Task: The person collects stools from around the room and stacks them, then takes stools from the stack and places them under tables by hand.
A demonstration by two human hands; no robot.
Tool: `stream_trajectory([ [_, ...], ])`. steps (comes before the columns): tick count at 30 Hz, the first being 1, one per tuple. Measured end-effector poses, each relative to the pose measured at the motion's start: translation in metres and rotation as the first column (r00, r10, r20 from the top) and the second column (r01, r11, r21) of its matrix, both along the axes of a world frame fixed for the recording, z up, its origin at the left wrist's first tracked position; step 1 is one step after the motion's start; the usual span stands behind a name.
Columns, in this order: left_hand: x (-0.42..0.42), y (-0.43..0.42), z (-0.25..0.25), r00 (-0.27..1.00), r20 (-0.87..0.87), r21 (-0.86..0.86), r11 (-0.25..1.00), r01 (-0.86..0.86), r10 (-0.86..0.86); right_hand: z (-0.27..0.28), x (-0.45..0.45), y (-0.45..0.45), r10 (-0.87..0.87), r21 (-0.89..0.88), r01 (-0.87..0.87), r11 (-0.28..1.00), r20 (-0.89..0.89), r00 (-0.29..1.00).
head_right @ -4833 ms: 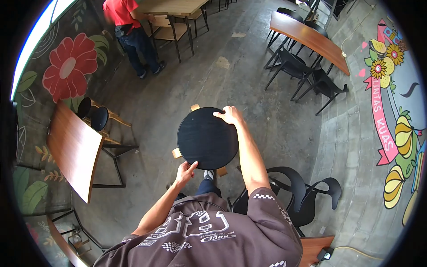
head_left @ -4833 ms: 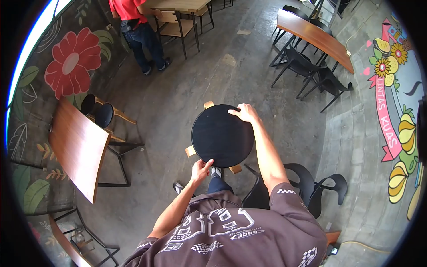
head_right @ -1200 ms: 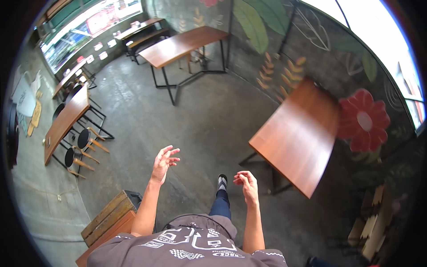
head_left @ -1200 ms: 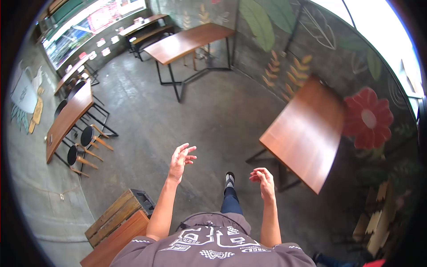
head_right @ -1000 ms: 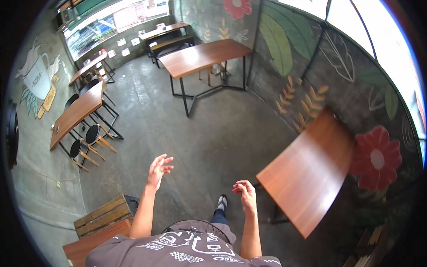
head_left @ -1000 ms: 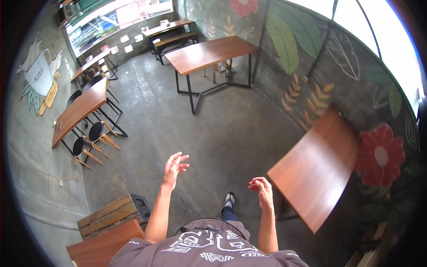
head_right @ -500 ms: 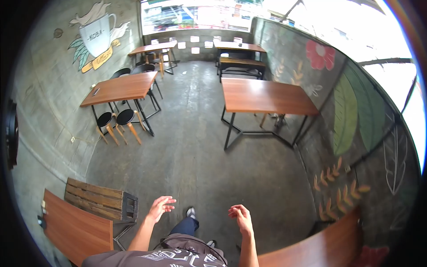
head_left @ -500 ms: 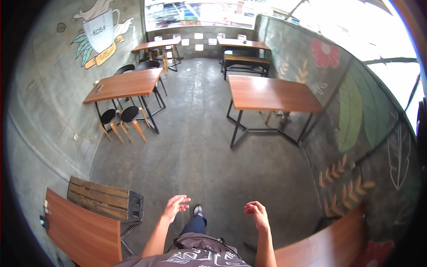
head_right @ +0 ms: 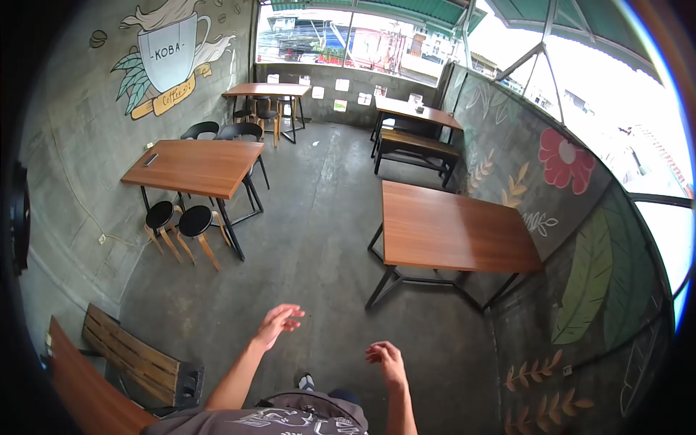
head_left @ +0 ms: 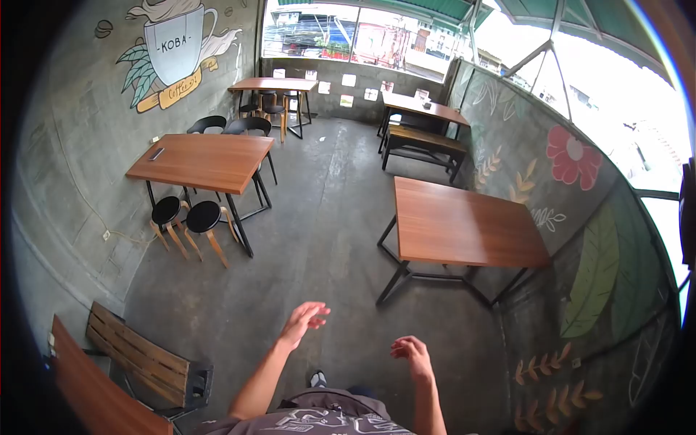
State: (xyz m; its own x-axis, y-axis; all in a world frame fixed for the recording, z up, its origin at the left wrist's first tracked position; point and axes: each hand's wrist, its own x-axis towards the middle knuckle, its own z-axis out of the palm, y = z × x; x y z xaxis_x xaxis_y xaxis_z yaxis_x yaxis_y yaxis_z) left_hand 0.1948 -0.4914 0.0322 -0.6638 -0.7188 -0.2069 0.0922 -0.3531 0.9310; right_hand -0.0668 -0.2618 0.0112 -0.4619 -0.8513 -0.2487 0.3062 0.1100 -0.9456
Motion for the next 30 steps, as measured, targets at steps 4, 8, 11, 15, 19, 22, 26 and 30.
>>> stream_trajectory([
  [4, -0.085, -0.097, 0.028, 0.996, -0.069, -0.03, 0.998, 0.056, -0.058, 0.01, -0.062, -0.094, -0.017, -0.038, 0.016, 0.999, -0.016, 1.0],
  [8, -0.16, -0.194, 0.022, 0.996, -0.083, -0.014, 0.999, 0.044, -0.045, -0.004, -0.134, -0.185, -0.045, -0.06, 0.046, 0.997, 0.013, 0.999],
  [11, -0.209, -0.268, 0.011, 0.997, -0.079, -0.003, 1.0, 0.0, -0.001, -0.014, -0.195, -0.27, -0.039, -0.089, 0.042, 0.995, 0.041, 0.998],
  [15, -0.258, -0.356, 0.006, 0.995, -0.002, 0.039, 0.994, -0.102, 0.102, -0.006, -0.271, -0.398, 0.028, -0.058, -0.024, 0.998, 0.069, 0.997],
  [19, -0.302, -0.439, 0.002, 0.983, 0.027, 0.09, 0.979, -0.185, 0.183, 0.008, -0.339, -0.528, 0.192, -0.09, -0.188, 0.978, 0.038, 0.981],
  [22, -0.326, -0.499, -0.001, 0.963, 0.05, 0.086, 0.96, -0.267, 0.263, 0.013, -0.372, -0.616, 0.231, -0.069, -0.229, 0.971, 0.024, 0.973],
  [26, -0.357, -0.587, -0.012, 0.953, 0.038, 0.12, 0.945, -0.304, 0.302, 0.009, -0.401, -0.722, 0.252, -0.055, -0.25, 0.967, 0.021, 0.968],
  [30, -0.396, -0.7, -0.041, 0.969, 0.03, 0.148, 0.957, -0.247, 0.246, -0.004, -0.426, -0.817, 0.233, -0.029, -0.233, 0.972, -0.015, 0.972],
])
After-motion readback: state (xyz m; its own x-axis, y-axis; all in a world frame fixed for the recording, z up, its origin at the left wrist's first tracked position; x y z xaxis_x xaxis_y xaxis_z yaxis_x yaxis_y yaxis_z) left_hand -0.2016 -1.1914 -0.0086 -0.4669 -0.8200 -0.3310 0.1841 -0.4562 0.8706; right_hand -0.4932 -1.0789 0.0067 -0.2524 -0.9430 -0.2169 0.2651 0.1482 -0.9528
